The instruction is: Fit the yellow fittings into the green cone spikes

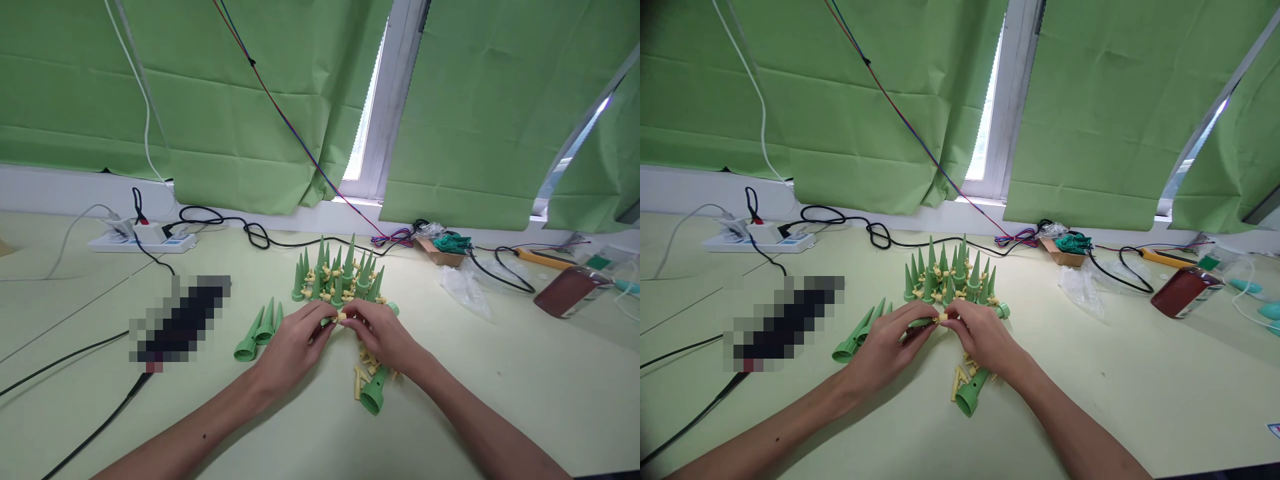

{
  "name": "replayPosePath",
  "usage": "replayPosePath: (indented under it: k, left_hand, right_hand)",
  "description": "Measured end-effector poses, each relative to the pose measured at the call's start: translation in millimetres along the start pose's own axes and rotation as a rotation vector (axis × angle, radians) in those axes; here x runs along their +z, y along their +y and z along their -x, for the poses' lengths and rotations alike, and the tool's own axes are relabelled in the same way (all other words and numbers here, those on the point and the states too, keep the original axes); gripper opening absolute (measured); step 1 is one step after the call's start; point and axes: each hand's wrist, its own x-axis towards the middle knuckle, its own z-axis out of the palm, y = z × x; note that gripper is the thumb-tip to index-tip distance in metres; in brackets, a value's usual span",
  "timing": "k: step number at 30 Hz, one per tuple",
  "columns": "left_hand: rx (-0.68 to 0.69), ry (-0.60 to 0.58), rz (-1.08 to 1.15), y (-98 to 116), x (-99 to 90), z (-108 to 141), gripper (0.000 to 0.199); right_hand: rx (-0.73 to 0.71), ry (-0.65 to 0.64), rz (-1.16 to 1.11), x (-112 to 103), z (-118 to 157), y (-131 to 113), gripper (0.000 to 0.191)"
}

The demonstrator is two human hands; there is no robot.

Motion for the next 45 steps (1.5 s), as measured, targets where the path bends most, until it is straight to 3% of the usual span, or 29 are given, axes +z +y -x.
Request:
replayPosePath:
  k: [11,22,45]
  left_hand:
    - [0.017,0.007,0.001,-0.1,0.1,1.4,0.016]
    - [0.066,0.043,-0.048,3.0,-2.6,-1.1,0.019]
    - [0.013,0.064,-0.017,2.8,-3.1,-2.5,0.014]
  right_hand:
    - [-0.009,-0.021,0.045,-0.1,1.1,-0.1,0.016]
    - [-0.025,0.007,0.077,1.5,0.2,0.6,0.015]
    - [-0.056,0.014,0.006,0.9,0.9,-0.7,0.009]
